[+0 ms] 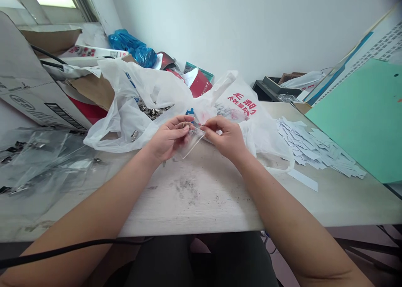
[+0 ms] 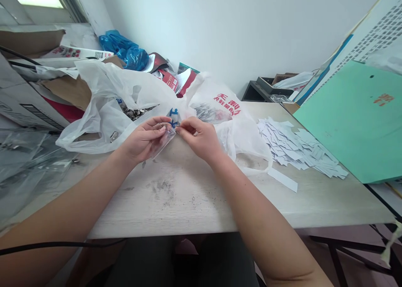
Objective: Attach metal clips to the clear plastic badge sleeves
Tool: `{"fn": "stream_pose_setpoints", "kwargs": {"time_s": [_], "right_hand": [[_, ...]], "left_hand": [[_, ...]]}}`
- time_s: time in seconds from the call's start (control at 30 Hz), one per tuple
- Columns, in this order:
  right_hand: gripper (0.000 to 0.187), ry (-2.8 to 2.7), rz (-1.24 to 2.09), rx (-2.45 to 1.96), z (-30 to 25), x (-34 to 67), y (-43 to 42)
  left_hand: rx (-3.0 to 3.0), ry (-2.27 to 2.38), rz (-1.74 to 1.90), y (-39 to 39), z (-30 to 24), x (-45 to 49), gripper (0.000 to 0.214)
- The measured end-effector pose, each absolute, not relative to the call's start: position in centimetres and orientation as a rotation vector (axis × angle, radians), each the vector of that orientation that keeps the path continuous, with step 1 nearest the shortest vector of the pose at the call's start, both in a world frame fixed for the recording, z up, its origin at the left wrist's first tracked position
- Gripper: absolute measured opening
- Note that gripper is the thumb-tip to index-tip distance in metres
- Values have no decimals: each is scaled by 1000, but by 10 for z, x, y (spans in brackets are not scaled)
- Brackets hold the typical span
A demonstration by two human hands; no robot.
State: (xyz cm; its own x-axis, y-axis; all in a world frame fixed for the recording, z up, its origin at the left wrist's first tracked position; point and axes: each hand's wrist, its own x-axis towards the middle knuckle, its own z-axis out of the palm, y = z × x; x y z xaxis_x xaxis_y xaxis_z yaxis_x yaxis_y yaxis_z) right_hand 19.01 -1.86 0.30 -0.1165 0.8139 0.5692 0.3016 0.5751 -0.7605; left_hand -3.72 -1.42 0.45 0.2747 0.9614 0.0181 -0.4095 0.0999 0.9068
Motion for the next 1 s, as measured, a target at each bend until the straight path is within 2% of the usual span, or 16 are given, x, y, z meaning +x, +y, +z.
{"fn": "stream_pose_setpoints", "kwargs": {"time_s": [0.2,0.37,1.0], "right_hand": [[36,-1718,454,-951,-2,183,-25],[42,-1689,461,-958,-5,179,-28],[34,-1697,376,-895,-6,179,-29]], "left_hand": [[978,695,1238,-17,3,-34,40],[1091,680,1231,-23,4,-29,42],[1015,607,1188,-24,3,-28,38]]}}
